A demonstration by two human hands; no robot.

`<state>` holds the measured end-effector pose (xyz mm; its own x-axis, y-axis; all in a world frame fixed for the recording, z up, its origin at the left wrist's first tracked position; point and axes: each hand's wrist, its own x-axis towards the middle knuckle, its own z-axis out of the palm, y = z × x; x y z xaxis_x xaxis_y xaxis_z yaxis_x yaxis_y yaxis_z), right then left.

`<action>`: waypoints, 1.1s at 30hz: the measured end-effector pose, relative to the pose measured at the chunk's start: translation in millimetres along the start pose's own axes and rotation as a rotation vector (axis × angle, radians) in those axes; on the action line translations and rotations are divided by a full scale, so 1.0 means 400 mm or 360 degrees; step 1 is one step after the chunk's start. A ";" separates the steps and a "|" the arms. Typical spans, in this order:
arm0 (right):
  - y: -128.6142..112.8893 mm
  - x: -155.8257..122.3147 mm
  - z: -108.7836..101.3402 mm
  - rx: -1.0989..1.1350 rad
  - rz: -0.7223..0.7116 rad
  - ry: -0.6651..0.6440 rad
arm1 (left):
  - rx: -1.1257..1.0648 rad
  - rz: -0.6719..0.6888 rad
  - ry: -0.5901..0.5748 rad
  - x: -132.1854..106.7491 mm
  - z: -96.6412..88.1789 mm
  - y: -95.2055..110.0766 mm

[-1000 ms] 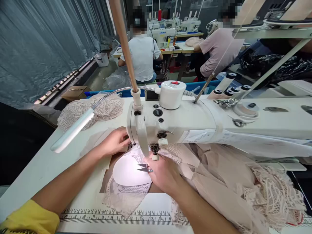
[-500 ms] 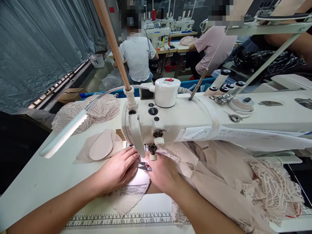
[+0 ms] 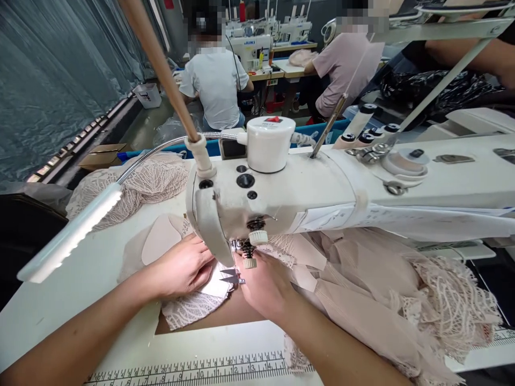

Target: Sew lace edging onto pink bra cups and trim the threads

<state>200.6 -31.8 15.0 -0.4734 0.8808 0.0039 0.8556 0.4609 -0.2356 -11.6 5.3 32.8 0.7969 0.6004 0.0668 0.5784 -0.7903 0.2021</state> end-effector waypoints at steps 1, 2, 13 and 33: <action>0.002 -0.001 0.002 -0.0001 -0.0012 -0.0007 | 0.0025 0.0006 -0.0010 -0.001 -0.002 -0.001; 0.004 -0.003 0.004 -0.0001 -0.0022 -0.0012 | 0.0054 0.0019 -0.0007 -0.003 -0.002 -0.001; 0.012 -0.016 0.059 -0.0070 -0.0065 0.0071 | 0.0018 0.0065 0.0175 -0.011 0.037 0.018; 0.013 -0.018 0.071 -0.0046 -0.0125 0.0174 | -0.0104 0.0186 0.0241 -0.011 0.043 -0.001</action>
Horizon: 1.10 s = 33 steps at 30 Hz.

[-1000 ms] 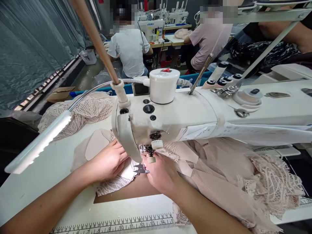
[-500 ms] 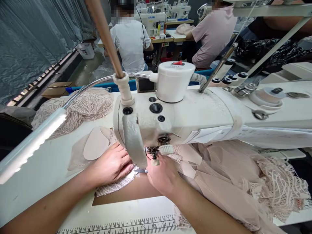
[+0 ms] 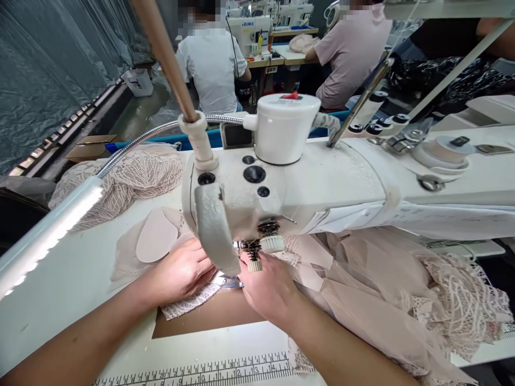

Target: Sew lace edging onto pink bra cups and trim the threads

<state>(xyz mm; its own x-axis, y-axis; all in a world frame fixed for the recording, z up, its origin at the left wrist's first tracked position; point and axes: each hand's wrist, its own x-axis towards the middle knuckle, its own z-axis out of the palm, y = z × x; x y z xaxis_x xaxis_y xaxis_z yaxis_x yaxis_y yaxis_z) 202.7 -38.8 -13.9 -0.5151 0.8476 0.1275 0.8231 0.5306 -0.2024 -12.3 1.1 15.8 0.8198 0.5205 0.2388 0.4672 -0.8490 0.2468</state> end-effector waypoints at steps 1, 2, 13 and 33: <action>-0.001 0.001 -0.001 0.0001 -0.0017 0.0005 | -0.0001 -0.0002 -0.0008 0.000 0.001 -0.001; -0.002 0.003 -0.003 0.0000 -0.0027 0.0012 | 0.0002 -0.0008 -0.0014 0.000 0.001 -0.002; -0.006 0.013 -0.004 -0.0093 0.0142 -0.0006 | 0.0063 -0.0048 -0.0010 0.002 0.006 -0.018; -0.008 0.018 -0.034 -0.0183 0.0080 0.0044 | 0.0070 -0.0026 0.0101 0.000 0.023 -0.020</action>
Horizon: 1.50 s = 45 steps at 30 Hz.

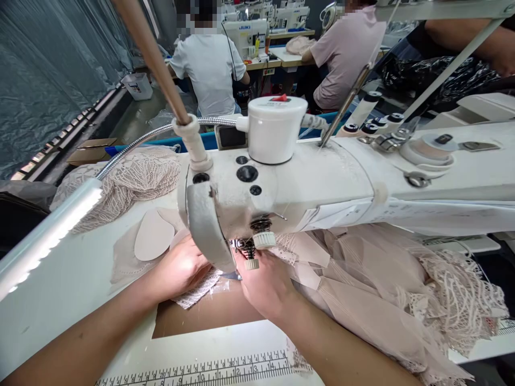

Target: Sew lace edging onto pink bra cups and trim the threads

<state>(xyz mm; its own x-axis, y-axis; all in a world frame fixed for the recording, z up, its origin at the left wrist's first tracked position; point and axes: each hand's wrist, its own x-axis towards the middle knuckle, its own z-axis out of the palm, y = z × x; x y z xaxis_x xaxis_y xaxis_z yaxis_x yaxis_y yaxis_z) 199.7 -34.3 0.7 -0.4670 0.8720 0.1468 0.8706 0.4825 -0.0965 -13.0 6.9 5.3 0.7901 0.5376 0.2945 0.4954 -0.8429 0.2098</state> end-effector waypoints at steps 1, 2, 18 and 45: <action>0.002 -0.001 0.000 0.0013 -0.0020 0.0022 | 0.0005 0.0002 0.0009 0.000 -0.001 0.001; 0.005 -0.002 0.000 0.0035 -0.0043 0.0041 | 0.0011 0.0003 0.0009 -0.001 -0.003 0.003; -0.005 0.004 -0.007 0.0043 -0.0014 -0.0134 | 0.0024 -0.0101 -0.0061 0.000 -0.004 -0.002; 0.004 -0.004 -0.034 0.1029 0.0178 -0.0103 | -0.0223 -0.0750 -0.0293 -0.054 -0.111 0.152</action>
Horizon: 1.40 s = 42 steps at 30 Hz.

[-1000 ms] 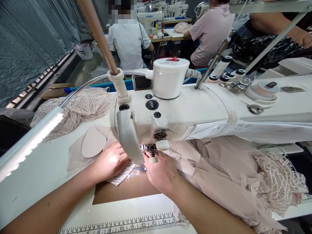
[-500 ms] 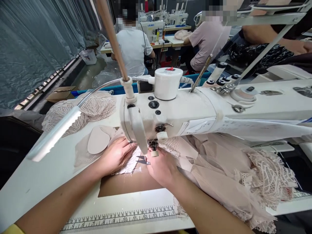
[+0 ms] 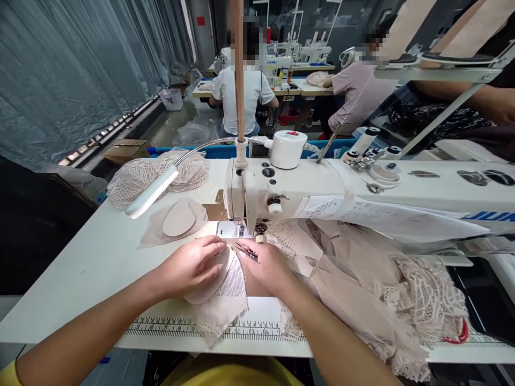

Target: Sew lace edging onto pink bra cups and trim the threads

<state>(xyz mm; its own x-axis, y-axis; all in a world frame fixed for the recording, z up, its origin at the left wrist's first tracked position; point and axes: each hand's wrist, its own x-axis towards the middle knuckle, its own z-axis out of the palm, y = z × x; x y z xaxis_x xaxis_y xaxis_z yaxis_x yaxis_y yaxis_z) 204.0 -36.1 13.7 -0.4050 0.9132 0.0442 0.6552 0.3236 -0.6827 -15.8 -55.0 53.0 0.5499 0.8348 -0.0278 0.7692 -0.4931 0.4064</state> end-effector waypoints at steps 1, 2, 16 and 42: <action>-0.007 0.000 -0.002 0.0062 -0.0027 -0.0027 | -0.0036 0.0007 0.0056 0.000 -0.002 -0.004; -0.014 0.000 -0.003 0.0120 -0.0054 -0.0054 | -0.0063 0.0017 0.0112 0.003 -0.004 -0.010; -0.026 0.003 0.007 0.0825 0.0089 -0.0326 | -0.1527 -0.0122 -0.0217 0.038 0.023 -0.061; -0.015 -0.001 -0.003 0.0612 0.0343 -0.0206 | -0.1775 -0.0426 -0.0308 0.032 0.021 -0.122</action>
<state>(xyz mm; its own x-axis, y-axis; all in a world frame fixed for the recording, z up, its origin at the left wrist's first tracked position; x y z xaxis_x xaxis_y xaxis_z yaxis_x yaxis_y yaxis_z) 201.0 -38.1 18.9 -0.3778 0.9033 -0.2035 0.4589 -0.0083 -0.8884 -43.6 -22.3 25.0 0.5280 0.7808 -0.3341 0.2079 0.2627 0.9422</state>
